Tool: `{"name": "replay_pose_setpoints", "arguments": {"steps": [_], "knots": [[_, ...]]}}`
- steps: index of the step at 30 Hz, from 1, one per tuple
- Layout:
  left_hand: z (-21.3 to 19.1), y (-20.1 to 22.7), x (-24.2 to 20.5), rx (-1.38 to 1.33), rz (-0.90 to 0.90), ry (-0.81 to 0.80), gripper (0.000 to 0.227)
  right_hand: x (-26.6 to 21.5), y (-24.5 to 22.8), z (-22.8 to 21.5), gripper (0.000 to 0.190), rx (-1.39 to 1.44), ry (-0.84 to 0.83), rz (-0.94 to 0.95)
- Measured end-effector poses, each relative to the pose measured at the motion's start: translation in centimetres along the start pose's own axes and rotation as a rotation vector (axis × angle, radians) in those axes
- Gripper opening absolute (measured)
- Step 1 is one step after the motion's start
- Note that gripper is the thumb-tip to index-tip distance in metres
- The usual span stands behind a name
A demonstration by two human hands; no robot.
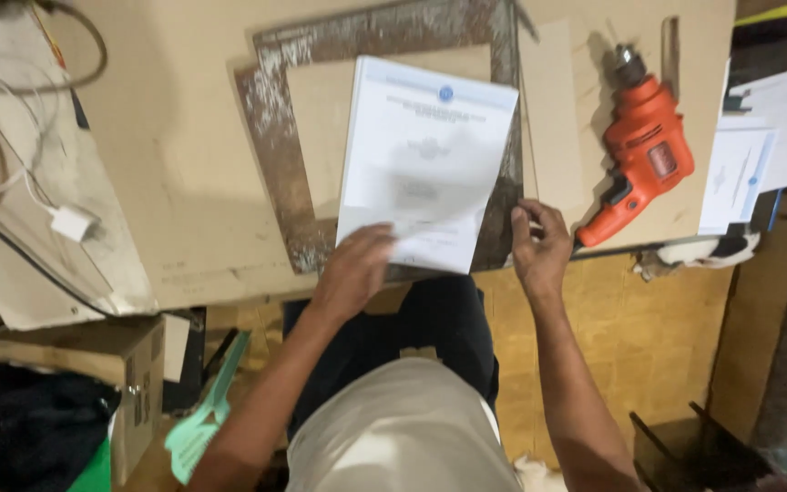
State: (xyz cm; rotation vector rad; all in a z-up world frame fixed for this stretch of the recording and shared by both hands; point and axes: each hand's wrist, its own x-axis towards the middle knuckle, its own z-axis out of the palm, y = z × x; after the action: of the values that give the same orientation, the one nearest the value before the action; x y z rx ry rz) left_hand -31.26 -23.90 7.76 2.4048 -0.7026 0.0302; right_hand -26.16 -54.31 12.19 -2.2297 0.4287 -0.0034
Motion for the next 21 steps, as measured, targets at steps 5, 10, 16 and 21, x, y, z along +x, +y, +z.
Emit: {"name": "replay_pose_setpoints", "arguments": {"steps": [5, 10, 16, 21], "knots": [[-2.4, 2.2, 0.7, -0.852, -1.245, 0.689, 0.024, -1.4, -4.2, 1.9, 0.014, 0.020, 0.000, -0.295], [-4.4, 4.5, 3.2, -1.108, -1.232, 0.873, 0.023, -4.1, -5.3, 6.2, 0.023, -0.095, -0.187, -0.445], [-4.1, 5.3, 2.3, -1.148, -1.118, 0.936, 0.023, -4.6, -14.5, 7.9, 0.073, 0.382, -0.592, 0.022], [-4.3, 5.3, 1.4, -0.861, -0.995, 0.776, 0.026, -3.9, -17.2, 9.4, 0.077, 0.445, -0.756, 0.095]]}}
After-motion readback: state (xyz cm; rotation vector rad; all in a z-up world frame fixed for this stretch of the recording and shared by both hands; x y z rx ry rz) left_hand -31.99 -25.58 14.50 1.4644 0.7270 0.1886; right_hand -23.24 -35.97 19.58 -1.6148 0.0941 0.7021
